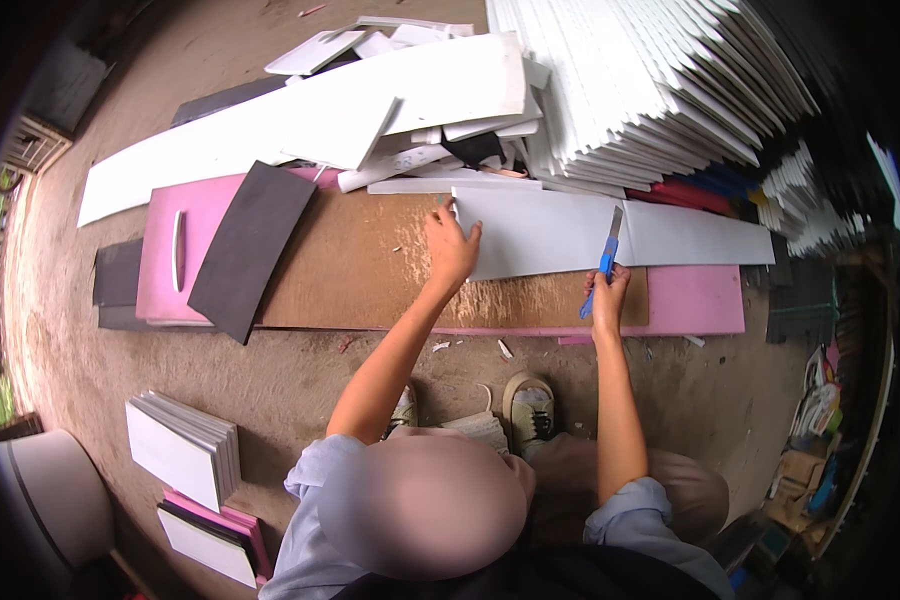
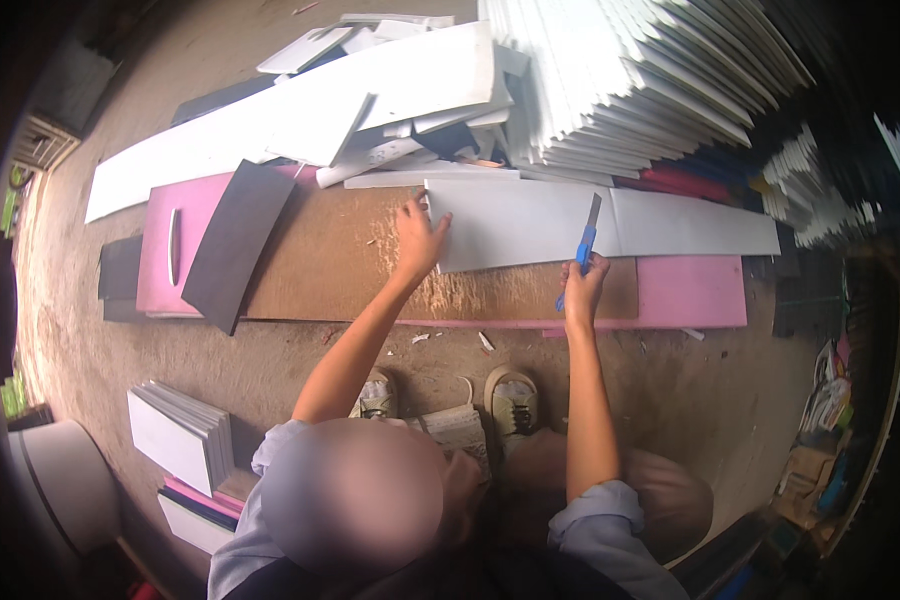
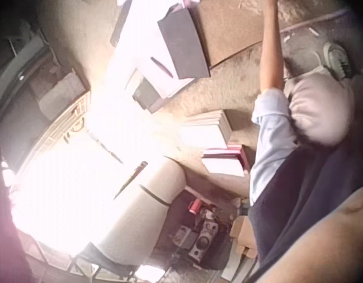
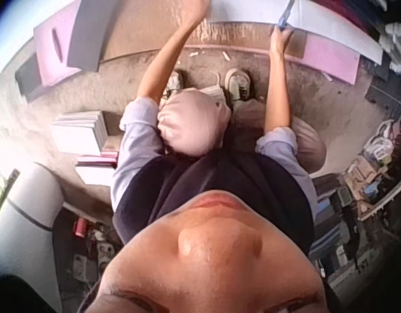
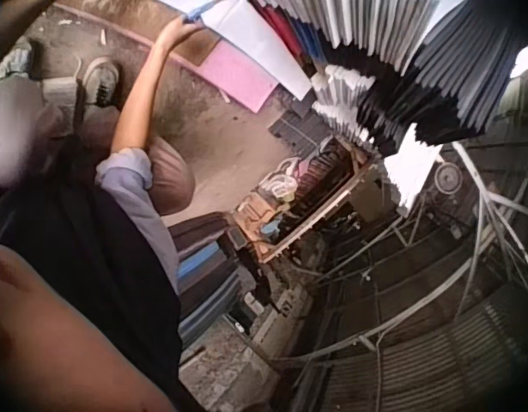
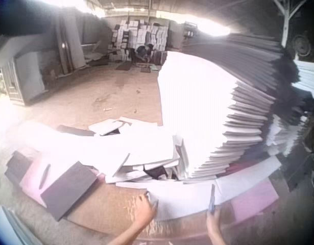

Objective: The person sits on the floor and uses a utility knife to cut white and black cardstock sheets to size. They repeatedly align the sheets, score and cut along edges, then stack the finished pieces.

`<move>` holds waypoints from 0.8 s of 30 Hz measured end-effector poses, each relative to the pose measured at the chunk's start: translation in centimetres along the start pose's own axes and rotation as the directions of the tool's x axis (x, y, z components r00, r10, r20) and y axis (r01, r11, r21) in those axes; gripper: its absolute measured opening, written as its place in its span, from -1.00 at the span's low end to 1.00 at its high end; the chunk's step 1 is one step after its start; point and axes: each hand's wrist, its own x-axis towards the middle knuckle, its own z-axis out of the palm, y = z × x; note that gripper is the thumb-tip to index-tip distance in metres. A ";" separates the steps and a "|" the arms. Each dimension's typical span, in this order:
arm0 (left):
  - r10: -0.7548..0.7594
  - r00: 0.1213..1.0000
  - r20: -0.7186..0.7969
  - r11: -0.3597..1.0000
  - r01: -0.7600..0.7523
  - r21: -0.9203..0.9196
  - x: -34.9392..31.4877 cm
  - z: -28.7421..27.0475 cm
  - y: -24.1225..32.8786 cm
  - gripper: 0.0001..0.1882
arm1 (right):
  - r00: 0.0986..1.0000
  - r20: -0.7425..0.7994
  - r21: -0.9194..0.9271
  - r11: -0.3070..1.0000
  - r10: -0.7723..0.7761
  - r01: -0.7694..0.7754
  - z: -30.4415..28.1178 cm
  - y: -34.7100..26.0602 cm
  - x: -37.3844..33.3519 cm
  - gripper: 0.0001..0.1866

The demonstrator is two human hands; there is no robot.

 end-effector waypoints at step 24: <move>-0.514 0.814 -0.272 0.817 0.368 -0.445 -6.2 -23.6 -11.8 -0.66 | 0.848 0.509 -0.147 0.956 -0.147 0.254 18.2 -1.2 -10.7 -0.70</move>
